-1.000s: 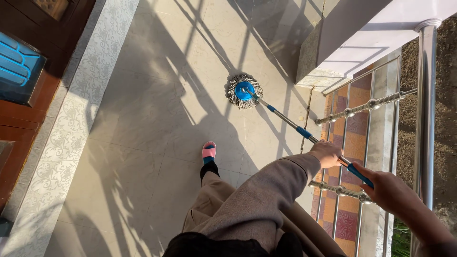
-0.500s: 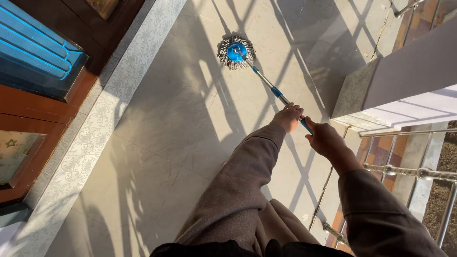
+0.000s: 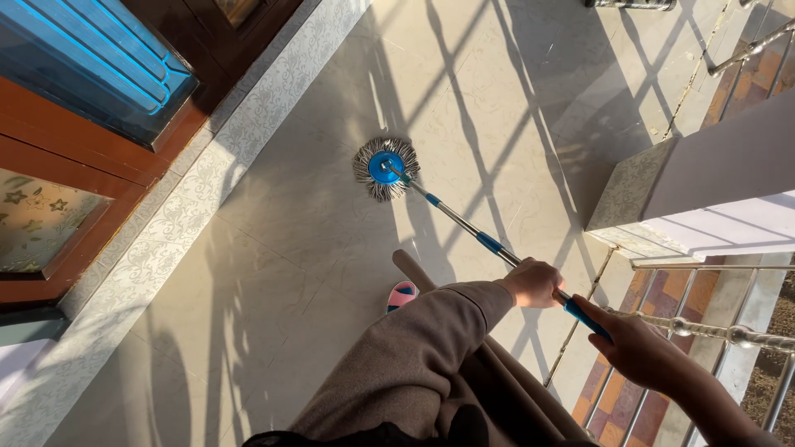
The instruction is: The person mops a tiled balcony floor using a blue spin mop. They move the mop back and forth across the surface, occasionally dipping it into a spin bucket to wring it out, and continue mopping around a stationary exercise bike.
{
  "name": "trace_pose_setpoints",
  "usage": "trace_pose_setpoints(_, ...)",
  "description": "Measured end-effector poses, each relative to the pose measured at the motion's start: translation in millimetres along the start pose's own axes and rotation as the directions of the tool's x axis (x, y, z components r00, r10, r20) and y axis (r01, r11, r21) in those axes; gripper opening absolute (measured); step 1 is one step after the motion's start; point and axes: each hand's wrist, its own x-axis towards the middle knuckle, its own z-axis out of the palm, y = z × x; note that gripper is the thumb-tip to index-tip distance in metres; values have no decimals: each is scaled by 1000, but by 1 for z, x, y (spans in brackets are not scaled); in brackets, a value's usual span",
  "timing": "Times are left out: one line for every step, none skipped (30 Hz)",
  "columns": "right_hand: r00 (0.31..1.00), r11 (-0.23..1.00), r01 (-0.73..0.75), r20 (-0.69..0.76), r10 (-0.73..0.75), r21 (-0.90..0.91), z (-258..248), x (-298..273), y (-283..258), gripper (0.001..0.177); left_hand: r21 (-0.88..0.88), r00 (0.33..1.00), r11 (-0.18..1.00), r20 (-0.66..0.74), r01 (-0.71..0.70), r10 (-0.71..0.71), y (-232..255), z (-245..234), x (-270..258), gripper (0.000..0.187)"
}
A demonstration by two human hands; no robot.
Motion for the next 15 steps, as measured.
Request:
trace_pose_setpoints(1000,1000,-2,-4,2,-7,7,-4,19,53,-3,1000,1000,-7,-3,3,14,4,-5,20)
trace_pose_setpoints(1000,990,5,-3,-5,139,13,-7,38,50,-25,999,999,16,-28,29,27,7,-9,21)
trace_pose_setpoints(1000,960,18,-5,-17,279,16,-8,56,48,-44,998,998,35,-50,52,39,7,-11,23)
trace_pose_setpoints(1000,963,22,-10,-20,269,20,0,66,48,-44,998,998,23,-51,52,37,12,-6,23)
trace_pose_setpoints(999,956,-6,-31,16,292,25,9,75,47,-50,998,997,31,-60,62,33,16,-2,23)
trace_pose_setpoints(997,948,-32,-52,51,316,29,20,82,46,-56,997,996,39,-69,72,27,19,2,24)
trace_pose_setpoints(998,951,-28,-52,46,308,26,30,73,46,-57,997,996,31,-64,66,17,9,3,24)
trace_pose_setpoints(998,970,-3,-64,19,243,23,41,64,46,-6,996,997,41,-78,78,6,-2,5,16)
trace_pose_setpoints(997,984,23,-71,-11,178,21,53,51,48,46,995,995,54,-89,87,-7,-15,4,17)
trace_pose_setpoints(998,985,30,-68,-19,171,15,66,28,48,45,996,996,48,-80,77,-28,-27,6,17)
trace_pose_setpoints(995,991,49,-89,-38,126,9,80,4,47,93,999,995,25,-29,27,-50,-41,7,17)
trace_pose_setpoints(992,995,67,-109,-58,80,3,94,-22,47,140,1000,990,1,22,-22,-74,-55,8,19)
trace_pose_setpoints(992,995,73,-104,-65,74,-4,110,-49,47,138,1000,990,-3,31,-31,-105,-67,12,19)
trace_pose_setpoints(985,991,94,-154,-79,94,-11,125,-77,47,125,993,986,-47,109,-104,-137,-79,16,14)
trace_pose_setpoints(975,986,122,-201,-98,110,-18,142,-105,46,110,979,975,-93,192,-183,-170,-91,20,19)
